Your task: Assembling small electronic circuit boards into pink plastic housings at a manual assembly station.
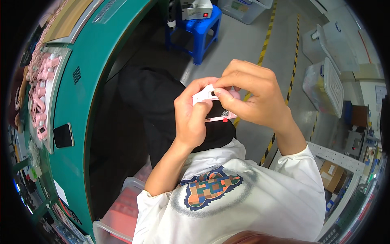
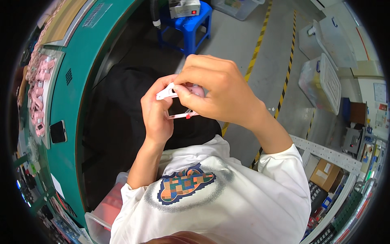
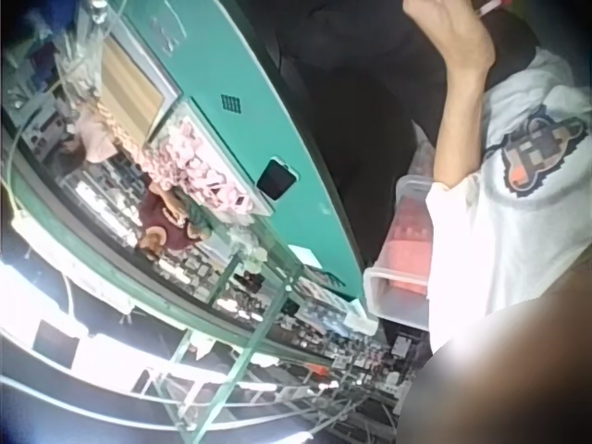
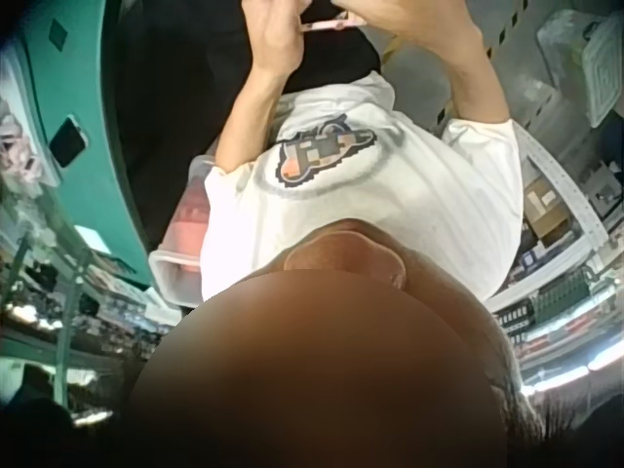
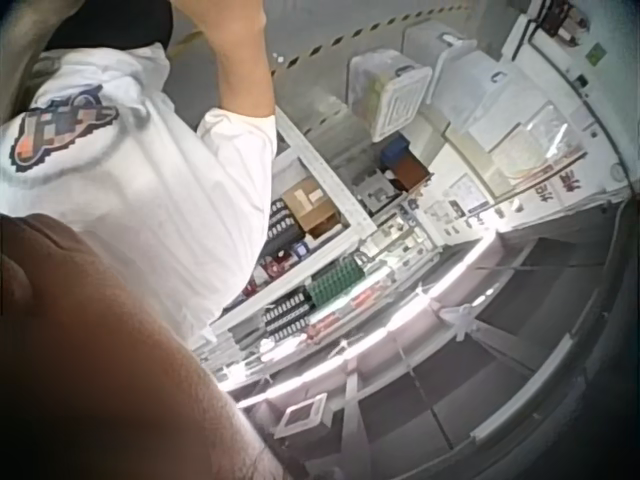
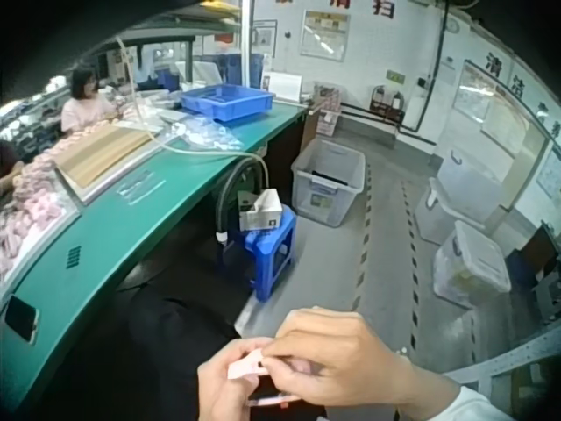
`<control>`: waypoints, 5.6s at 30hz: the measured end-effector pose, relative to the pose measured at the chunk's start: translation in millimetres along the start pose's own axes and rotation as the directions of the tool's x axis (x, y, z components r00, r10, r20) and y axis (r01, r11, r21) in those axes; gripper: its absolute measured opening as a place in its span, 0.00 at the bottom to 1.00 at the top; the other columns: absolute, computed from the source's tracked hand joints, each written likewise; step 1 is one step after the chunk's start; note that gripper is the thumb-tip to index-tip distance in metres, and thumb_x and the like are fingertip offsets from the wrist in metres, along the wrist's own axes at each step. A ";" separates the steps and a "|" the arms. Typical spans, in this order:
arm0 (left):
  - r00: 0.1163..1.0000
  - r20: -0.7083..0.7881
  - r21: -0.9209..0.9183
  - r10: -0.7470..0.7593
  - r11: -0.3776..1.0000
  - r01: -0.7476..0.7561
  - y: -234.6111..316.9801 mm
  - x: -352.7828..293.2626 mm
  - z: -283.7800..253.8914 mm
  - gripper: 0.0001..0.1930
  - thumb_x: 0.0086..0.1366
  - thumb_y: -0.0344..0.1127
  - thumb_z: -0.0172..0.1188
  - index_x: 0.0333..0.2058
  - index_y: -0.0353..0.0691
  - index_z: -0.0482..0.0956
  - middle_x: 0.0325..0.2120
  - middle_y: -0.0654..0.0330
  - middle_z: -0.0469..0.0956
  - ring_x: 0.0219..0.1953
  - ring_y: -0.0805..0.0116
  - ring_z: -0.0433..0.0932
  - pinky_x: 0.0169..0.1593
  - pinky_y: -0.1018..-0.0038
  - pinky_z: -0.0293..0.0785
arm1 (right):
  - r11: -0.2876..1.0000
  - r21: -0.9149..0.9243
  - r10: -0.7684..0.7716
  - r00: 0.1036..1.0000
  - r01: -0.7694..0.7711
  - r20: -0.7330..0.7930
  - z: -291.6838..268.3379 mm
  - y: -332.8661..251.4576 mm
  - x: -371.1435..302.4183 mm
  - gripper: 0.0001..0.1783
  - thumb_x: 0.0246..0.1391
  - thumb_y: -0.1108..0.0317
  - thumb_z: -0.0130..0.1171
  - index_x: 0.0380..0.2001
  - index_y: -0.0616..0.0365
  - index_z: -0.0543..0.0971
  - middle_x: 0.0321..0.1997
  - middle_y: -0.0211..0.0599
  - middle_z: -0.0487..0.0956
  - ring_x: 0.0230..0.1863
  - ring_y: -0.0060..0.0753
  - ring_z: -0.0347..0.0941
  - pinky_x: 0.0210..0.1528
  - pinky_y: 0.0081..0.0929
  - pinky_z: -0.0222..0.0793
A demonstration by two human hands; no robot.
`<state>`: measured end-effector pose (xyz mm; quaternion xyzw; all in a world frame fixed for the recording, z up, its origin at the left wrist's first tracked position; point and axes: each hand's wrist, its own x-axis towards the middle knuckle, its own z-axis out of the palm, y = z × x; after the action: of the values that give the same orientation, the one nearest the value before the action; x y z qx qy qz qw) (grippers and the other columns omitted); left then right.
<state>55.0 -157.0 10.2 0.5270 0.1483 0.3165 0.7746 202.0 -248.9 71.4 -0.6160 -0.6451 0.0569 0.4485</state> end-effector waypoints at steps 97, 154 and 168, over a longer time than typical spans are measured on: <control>0.550 -0.353 0.548 0.757 -0.308 0.777 262.5 -358.4 -110.6 0.18 0.68 0.46 0.60 0.28 0.37 0.81 0.20 0.61 0.78 0.18 0.66 0.70 0.25 0.67 0.67 | 0.778 0.588 -0.194 0.806 -0.221 0.560 175.5 40.0 19.3 0.08 0.55 0.80 0.65 0.39 0.69 0.86 0.29 0.35 0.80 0.25 0.23 0.70 0.30 0.14 0.64; 0.951 -0.159 0.484 -0.265 0.819 0.309 6.3 79.4 -77.4 0.21 0.62 0.29 0.62 0.54 0.32 0.75 0.41 0.54 0.79 0.35 0.67 0.81 0.46 0.75 0.77 | 0.650 0.639 0.615 0.779 -0.411 -0.125 40.7 108.6 -105.5 0.12 0.48 0.87 0.63 0.36 0.67 0.86 0.28 0.38 0.81 0.26 0.25 0.70 0.30 0.16 0.66; 0.782 -0.356 0.213 -0.512 0.770 0.601 -167.2 259.6 -141.2 0.18 0.66 0.32 0.60 0.48 0.22 0.75 0.33 0.49 0.78 0.32 0.63 0.80 0.42 0.72 0.80 | 0.570 0.661 0.765 0.608 -0.488 -0.211 38.6 115.2 -133.5 0.11 0.52 0.85 0.61 0.38 0.68 0.86 0.30 0.39 0.81 0.27 0.25 0.71 0.30 0.16 0.67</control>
<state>227.5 72.1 -171.6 0.5252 0.4547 0.1129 0.7104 241.2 -316.3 -91.4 -0.6491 -0.1960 0.2442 0.6933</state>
